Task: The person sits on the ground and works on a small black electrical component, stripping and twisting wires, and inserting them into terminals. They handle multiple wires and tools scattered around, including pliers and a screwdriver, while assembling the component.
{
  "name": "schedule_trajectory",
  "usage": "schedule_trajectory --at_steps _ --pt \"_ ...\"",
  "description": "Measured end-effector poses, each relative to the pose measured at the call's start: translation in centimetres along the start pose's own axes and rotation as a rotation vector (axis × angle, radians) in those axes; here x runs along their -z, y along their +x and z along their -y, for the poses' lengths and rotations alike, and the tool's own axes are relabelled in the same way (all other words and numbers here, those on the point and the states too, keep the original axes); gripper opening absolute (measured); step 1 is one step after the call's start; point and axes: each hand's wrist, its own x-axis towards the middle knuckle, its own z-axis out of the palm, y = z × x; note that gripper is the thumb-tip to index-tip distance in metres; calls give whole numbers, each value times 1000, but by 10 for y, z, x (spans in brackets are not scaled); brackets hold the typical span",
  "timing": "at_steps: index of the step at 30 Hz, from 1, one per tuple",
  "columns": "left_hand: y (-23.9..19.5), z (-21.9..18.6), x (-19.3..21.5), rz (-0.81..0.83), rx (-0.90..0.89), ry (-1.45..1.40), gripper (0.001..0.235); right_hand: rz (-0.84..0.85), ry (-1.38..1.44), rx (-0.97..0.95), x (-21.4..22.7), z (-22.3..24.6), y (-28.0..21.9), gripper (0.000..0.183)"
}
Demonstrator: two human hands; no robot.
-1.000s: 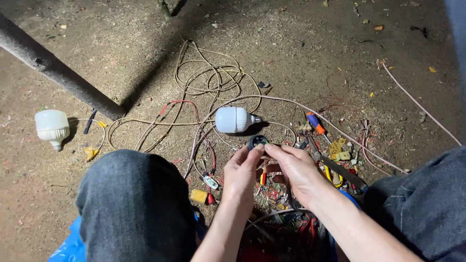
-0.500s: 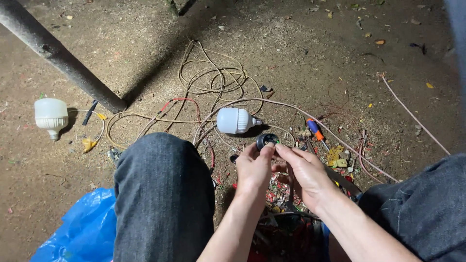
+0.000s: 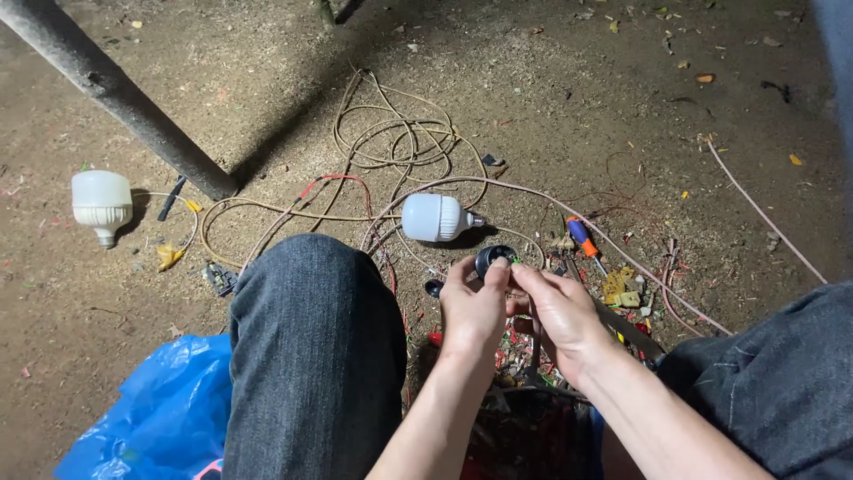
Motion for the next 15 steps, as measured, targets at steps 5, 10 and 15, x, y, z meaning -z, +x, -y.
schedule_trajectory --at_steps 5,10,15 --pt "8 0 6 47 -176 380 53 -66 -54 -53 -16 29 -34 84" --pt "2 -6 4 23 -211 463 52 -54 -33 -71 -26 46 -54 93" --pt "-9 -3 -6 45 -205 376 50 -105 41 -26 -2 9 -16 66"
